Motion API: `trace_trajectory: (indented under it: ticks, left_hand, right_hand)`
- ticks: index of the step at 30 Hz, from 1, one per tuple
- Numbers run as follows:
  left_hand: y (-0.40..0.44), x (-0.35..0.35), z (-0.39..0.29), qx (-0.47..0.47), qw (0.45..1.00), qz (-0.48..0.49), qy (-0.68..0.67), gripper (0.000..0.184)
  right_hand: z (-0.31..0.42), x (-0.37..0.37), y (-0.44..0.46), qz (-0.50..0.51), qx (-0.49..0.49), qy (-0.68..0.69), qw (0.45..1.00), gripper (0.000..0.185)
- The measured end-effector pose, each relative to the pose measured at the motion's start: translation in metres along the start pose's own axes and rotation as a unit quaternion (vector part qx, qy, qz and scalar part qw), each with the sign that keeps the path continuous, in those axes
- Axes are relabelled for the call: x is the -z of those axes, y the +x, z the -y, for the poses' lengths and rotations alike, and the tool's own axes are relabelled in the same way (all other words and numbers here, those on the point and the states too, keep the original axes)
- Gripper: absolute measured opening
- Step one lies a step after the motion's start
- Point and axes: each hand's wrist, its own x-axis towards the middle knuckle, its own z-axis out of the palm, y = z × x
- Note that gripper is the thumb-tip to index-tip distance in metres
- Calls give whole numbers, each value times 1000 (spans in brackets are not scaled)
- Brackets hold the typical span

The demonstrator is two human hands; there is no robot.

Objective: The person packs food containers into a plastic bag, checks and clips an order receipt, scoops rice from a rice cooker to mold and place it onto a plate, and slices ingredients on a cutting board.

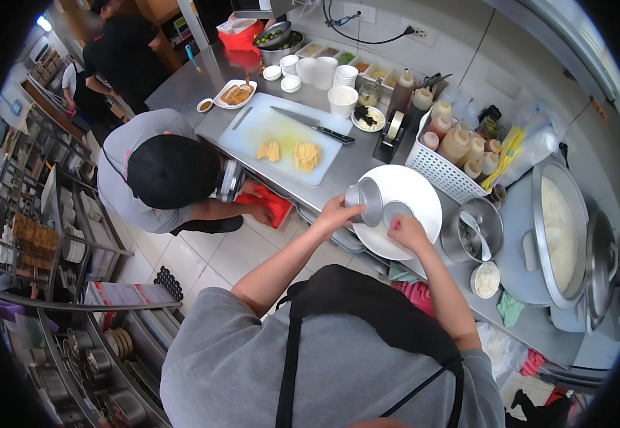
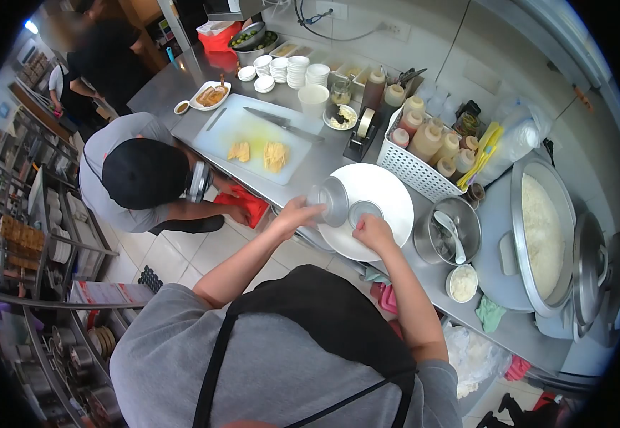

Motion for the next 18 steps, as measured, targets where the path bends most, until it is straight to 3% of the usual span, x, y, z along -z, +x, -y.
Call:
trace_trajectory:
  ticks: [9,13,15,17,18]
  left_hand:
    - [7,2,3,5,1000,-16,5,54]
    - [4,3,1,-9,998,-55,-7,50]
    - [7,2,-1,-19,1000,-20,4,46]
    - [3,-2,9,-18,1000,8,3,43]
    - [2,-7,11,-2,994,51,-93,38]
  right_hand:
    - [18,15,-10,-74,29,-45,996,15]
    - [20,40,-9,-121,29,22,992,17]
    - [28,57,-12,-102,57,125,985,13]
    - [38,68,-10,-45,73,335,938,8]
    - [43,70,-9,-58,77,354,930,7]
